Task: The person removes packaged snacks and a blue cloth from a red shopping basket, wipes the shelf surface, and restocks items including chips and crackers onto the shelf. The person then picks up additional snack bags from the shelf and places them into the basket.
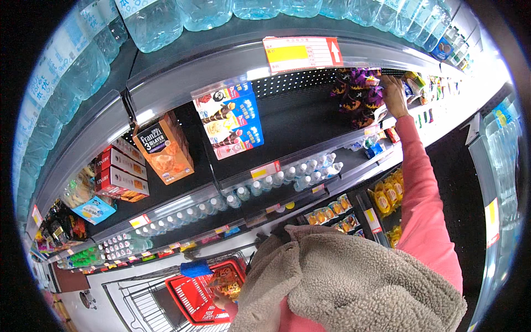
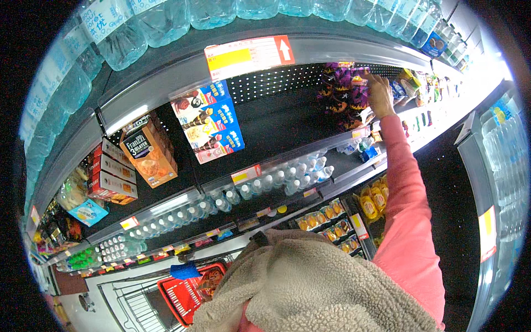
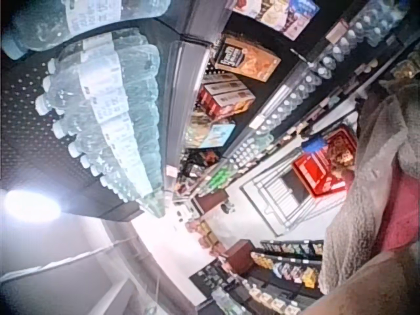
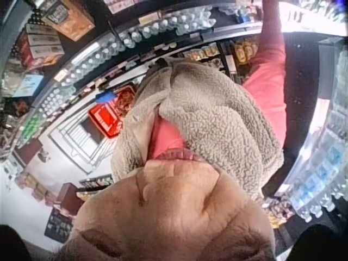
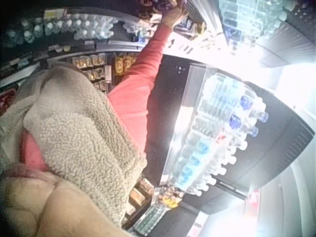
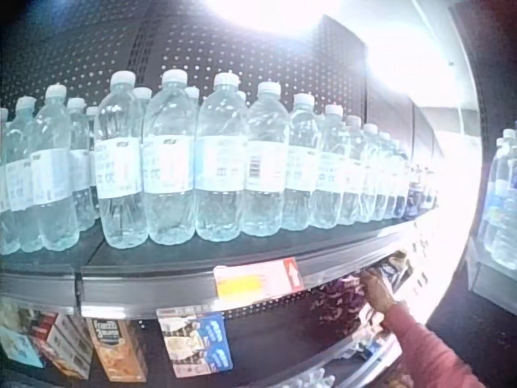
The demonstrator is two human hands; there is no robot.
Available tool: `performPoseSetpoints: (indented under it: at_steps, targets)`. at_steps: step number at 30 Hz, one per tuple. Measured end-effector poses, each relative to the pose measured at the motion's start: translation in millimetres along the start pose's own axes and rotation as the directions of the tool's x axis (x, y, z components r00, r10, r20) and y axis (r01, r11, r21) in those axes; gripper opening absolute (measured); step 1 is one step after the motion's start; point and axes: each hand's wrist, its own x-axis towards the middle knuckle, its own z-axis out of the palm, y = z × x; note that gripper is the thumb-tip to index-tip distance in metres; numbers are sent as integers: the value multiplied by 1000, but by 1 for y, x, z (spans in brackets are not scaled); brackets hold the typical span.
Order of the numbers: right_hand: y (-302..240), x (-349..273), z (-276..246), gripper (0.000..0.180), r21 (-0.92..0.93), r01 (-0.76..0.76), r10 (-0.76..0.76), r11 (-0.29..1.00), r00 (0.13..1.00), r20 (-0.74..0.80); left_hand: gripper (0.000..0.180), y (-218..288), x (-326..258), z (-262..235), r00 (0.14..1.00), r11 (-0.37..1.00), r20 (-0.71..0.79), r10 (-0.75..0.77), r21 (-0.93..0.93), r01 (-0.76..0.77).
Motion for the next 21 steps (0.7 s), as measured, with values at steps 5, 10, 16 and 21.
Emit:
performPoseSetpoints:
  at_steps: [5,10,16,21]
  targets:
    - [44,-7,20,33,54,101,-104,993,993,57,46,16,1,-16,987,971,-60,148,-178,-157]
    - [43,-16,10,28,83,109,-106,991,993,-48,41,85,-24,-52,956,850,-84,282,-440,-290]
    - [-16,-28,-67,16,280,161,-113,946,978,-178,23,214,-80,-104,913,570,68,402,-799,-191]
    - [-125,-35,-147,8,495,238,-199,836,971,-132,8,344,-168,-174,751,408,98,653,-881,-240]
